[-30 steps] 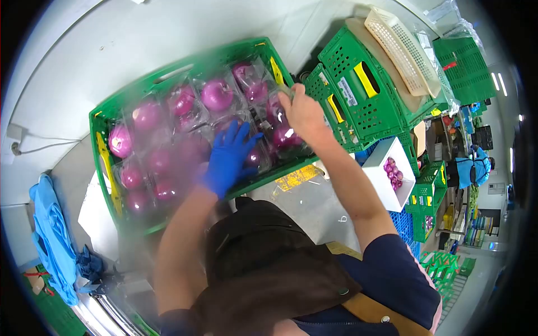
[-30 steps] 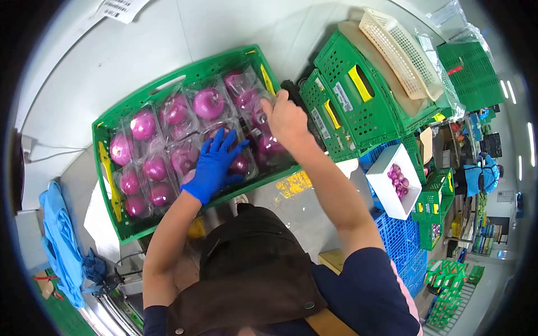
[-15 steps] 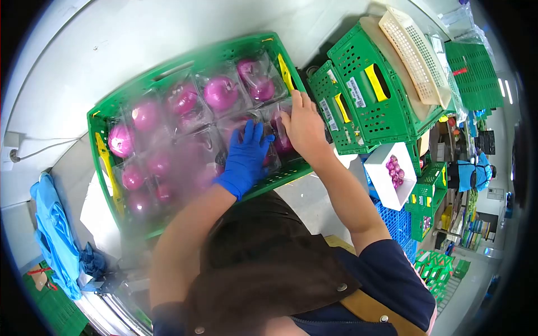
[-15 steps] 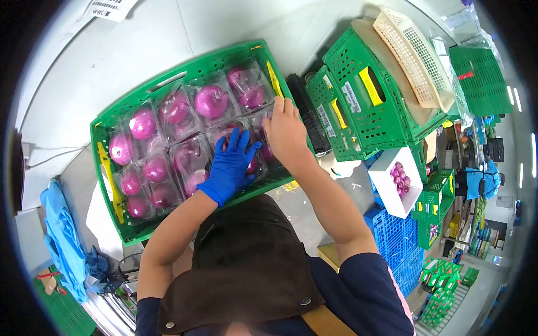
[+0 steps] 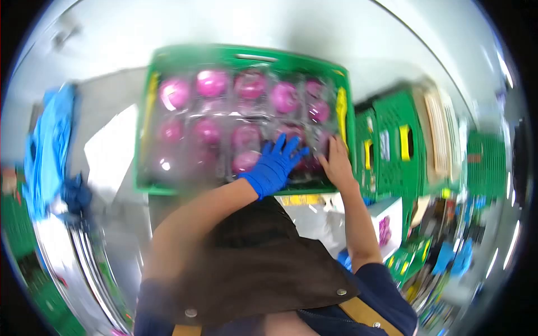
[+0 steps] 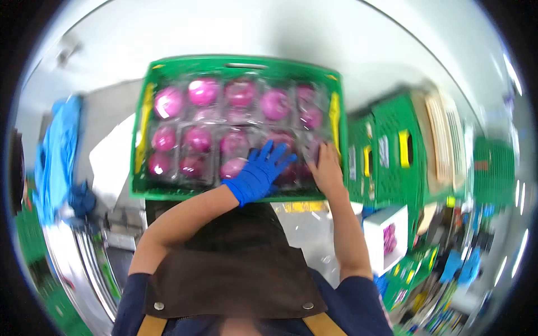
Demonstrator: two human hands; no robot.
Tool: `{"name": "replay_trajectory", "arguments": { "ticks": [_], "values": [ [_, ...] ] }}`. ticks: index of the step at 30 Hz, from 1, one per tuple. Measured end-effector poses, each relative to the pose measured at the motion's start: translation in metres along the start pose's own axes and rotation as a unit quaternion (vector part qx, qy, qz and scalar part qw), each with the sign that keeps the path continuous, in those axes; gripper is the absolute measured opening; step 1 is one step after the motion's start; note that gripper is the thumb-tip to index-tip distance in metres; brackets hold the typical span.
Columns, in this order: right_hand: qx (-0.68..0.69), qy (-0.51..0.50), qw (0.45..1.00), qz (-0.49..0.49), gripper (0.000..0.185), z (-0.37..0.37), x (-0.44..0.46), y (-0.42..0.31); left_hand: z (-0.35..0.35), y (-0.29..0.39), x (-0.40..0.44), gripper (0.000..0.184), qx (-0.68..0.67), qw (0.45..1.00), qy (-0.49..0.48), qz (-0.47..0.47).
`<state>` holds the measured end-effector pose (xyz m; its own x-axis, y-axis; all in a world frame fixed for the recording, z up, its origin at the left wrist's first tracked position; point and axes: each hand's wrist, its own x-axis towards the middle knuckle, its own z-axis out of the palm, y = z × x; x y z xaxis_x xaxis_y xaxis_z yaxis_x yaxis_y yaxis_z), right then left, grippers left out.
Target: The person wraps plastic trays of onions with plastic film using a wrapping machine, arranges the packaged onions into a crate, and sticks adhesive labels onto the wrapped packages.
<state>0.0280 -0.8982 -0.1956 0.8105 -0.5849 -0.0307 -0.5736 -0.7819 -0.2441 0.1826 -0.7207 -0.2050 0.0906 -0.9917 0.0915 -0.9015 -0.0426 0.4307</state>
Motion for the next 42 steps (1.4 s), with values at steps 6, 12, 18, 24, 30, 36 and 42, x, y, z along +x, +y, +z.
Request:
{"name": "replay_trajectory", "arguments": {
  "ticks": [6, 12, 18, 24, 30, 36, 42],
  "values": [
    [0.107, 0.058, 0.989, -0.079, 0.044, -0.042, 0.072, -0.103, -0.08, -0.008, -0.075, 0.049, -0.375, 0.922, -0.01, -0.096],
    [0.422, -0.186, 0.841, -0.284, 0.034, 0.003, 0.121, -0.36, -0.114, -0.003, -0.203, 0.022, -0.504, 0.766, 0.341, -0.206],
    [0.108, -0.207, 0.909, -0.346, 0.052, 0.149, 0.198, -0.513, -0.1, 0.02, -0.292, 0.023, -0.517, 0.493, 0.575, -0.398],
    [-0.13, -0.242, 0.915, -0.296, 0.058, 0.169, 0.206, -0.563, -0.056, 0.051, -0.346, 0.021, -0.449, 0.414, 0.623, -0.489],
    [-0.105, -0.282, 0.928, -0.22, 0.039, 0.191, 0.209, -0.565, -0.052, 0.043, -0.352, 0.017, -0.497, 0.384, 0.596, -0.501],
    [0.069, -0.281, 0.909, -0.301, 0.034, 0.193, 0.212, -0.551, -0.076, -0.013, -0.342, 0.028, -0.528, 0.472, 0.565, -0.424],
    [0.299, -0.252, 0.763, -0.515, 0.013, 0.054, 0.094, -0.501, -0.104, -0.092, -0.334, 0.062, -0.709, 0.318, 0.594, -0.208]
  ]
}}
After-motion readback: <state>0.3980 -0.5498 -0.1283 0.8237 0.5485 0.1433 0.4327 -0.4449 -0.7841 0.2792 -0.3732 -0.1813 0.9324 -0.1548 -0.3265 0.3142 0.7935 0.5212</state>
